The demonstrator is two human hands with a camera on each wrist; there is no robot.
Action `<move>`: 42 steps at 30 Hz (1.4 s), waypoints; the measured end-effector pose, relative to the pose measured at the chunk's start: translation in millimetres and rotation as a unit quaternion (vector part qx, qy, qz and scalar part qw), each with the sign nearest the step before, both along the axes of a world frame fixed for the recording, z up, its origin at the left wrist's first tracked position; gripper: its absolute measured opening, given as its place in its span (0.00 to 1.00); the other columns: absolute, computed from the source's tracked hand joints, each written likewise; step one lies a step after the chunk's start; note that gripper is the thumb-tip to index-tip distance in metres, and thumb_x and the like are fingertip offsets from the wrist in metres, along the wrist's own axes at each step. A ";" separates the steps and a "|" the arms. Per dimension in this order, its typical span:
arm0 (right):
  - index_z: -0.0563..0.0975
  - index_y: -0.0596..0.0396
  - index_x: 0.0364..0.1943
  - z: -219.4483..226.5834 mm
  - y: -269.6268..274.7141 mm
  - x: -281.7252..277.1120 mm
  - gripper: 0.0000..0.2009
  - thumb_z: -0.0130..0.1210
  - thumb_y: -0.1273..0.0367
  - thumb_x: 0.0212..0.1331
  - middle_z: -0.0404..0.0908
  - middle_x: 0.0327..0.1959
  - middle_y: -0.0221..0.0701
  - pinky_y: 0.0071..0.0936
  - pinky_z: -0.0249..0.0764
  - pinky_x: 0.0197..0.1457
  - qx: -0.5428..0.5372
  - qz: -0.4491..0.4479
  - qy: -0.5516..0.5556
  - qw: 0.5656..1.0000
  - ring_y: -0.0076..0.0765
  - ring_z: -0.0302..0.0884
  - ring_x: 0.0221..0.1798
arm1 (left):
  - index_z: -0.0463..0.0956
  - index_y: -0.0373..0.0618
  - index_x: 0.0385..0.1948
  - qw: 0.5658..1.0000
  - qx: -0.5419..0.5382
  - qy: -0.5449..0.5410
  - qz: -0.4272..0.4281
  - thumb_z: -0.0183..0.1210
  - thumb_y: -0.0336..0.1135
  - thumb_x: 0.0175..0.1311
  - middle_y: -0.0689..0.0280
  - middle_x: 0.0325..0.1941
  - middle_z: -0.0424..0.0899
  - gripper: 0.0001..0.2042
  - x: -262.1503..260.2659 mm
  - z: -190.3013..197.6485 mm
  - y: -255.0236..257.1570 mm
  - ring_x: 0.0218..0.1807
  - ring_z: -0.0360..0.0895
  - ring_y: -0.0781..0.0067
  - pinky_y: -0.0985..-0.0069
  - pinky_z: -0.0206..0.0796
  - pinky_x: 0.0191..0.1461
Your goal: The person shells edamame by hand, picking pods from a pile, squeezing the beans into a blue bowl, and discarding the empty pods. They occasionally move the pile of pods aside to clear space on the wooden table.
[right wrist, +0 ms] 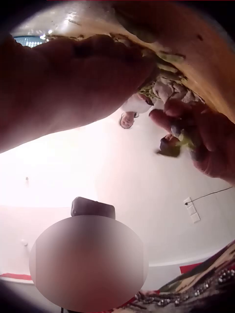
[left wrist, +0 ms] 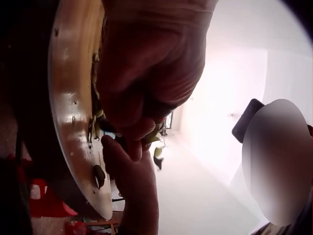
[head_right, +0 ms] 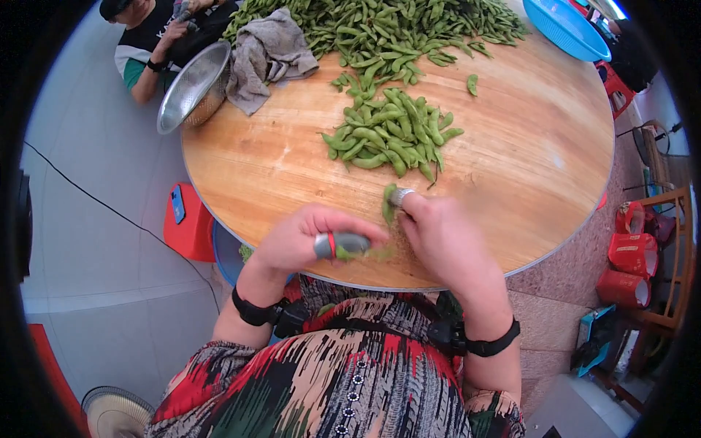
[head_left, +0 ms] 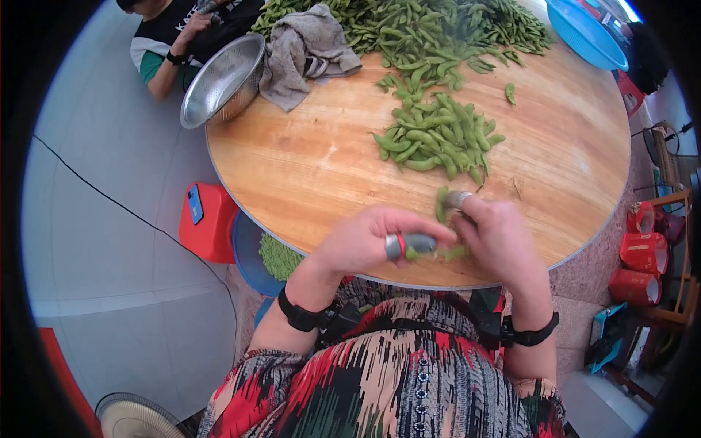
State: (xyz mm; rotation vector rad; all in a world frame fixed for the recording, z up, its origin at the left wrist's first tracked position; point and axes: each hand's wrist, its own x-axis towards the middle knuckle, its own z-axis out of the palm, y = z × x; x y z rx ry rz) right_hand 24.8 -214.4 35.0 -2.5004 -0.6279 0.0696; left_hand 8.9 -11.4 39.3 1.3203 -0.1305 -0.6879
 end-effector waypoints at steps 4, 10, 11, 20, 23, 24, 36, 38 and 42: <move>0.74 0.54 0.35 2.3 -2.1 10.3 0.08 0.51 0.71 0.50 0.74 0.19 0.42 0.42 0.69 0.29 -0.007 0.005 -0.007 1.000 0.50 0.74 0.26 | 0.77 0.40 0.40 0.977 0.067 -0.196 -0.048 0.54 0.30 0.58 0.71 0.32 0.78 0.10 -0.1 -23.0 -4.9 0.31 0.71 0.85 0.87 0.62 0.34; 0.75 0.54 0.33 -7.3 2.9 19.5 0.06 0.52 0.69 0.51 0.73 0.18 0.42 0.40 0.69 0.28 -0.053 0.050 -0.058 0.996 0.47 0.74 0.24 | 0.76 0.37 0.42 0.997 -0.046 0.005 0.059 0.57 0.30 0.57 0.70 0.30 0.75 0.12 0.1 -17.4 2.5 0.27 0.69 0.84 0.87 0.62 0.32; 0.74 0.55 0.32 -10.7 2.1 18.9 0.05 0.51 0.69 0.53 0.73 0.16 0.40 0.39 0.70 0.26 -0.030 0.044 -0.081 0.995 0.42 0.76 0.23 | 0.74 0.37 0.44 0.987 -0.116 0.088 0.074 0.57 0.29 0.57 0.69 0.30 0.74 0.13 1.3 -17.2 4.5 0.27 0.68 0.85 0.88 0.61 0.31; 0.72 0.52 0.32 -4.4 -15.4 -2.0 0.07 0.50 0.64 0.60 0.65 0.17 0.17 0.10 0.47 0.16 0.504 -0.042 0.486 0.713 0.10 0.53 0.15 | 0.73 0.39 0.43 0.973 -0.206 0.078 0.066 0.60 0.32 0.55 0.70 0.31 0.77 0.14 9.7 -20.9 -24.4 0.27 0.68 0.87 0.90 0.59 0.28; 0.70 0.52 0.31 3.2 -10.0 -12.8 0.09 0.44 0.63 0.64 0.64 0.17 0.19 0.11 0.48 0.17 0.477 -0.055 0.466 0.743 0.11 0.53 0.16 | 0.74 0.40 0.38 0.967 -0.205 0.005 0.148 0.60 0.32 0.55 0.69 0.31 0.78 0.11 14.1 -32.7 -35.3 0.28 0.70 0.87 0.90 0.60 0.30; 0.69 0.52 0.30 4.0 -8.2 -17.0 0.09 0.43 0.63 0.64 0.64 0.17 0.19 0.12 0.49 0.17 0.493 -0.059 0.437 0.750 0.11 0.53 0.16 | 0.74 0.40 0.38 0.968 -0.205 0.005 0.148 0.60 0.32 0.55 0.69 0.31 0.78 0.11 13.7 -32.2 -37.4 0.28 0.70 0.87 0.90 0.60 0.30; 0.69 0.55 0.28 0.3 -3.0 -17.8 0.08 0.40 0.70 0.64 0.65 0.18 0.18 0.12 0.51 0.19 0.425 -0.067 0.332 0.839 0.11 0.55 0.18 | 0.74 0.41 0.33 0.970 -0.113 -0.091 0.196 0.58 0.29 0.56 0.70 0.33 0.76 0.05 12.3 -33.9 -43.6 0.34 0.71 0.85 0.87 0.63 0.34; 0.70 0.55 0.29 1.9 -1.5 -18.0 0.08 0.40 0.71 0.64 0.66 0.18 0.18 0.12 0.51 0.19 0.417 -0.062 0.308 0.853 0.10 0.54 0.18 | 0.75 0.41 0.31 0.960 -0.218 -0.094 0.149 0.57 0.29 0.56 0.69 0.32 0.74 0.04 15.5 -39.8 -41.8 0.34 0.70 0.82 0.85 0.62 0.35; 0.71 0.54 0.35 4.3 -3.6 -17.7 0.07 0.40 0.70 0.64 0.66 0.18 0.20 0.10 0.50 0.17 0.542 -0.044 0.452 0.707 0.10 0.53 0.16 | 0.74 0.40 0.30 0.958 -0.245 -0.113 0.097 0.57 0.32 0.57 0.67 0.30 0.73 0.05 19.4 -36.5 -40.1 0.33 0.69 0.80 0.84 0.61 0.35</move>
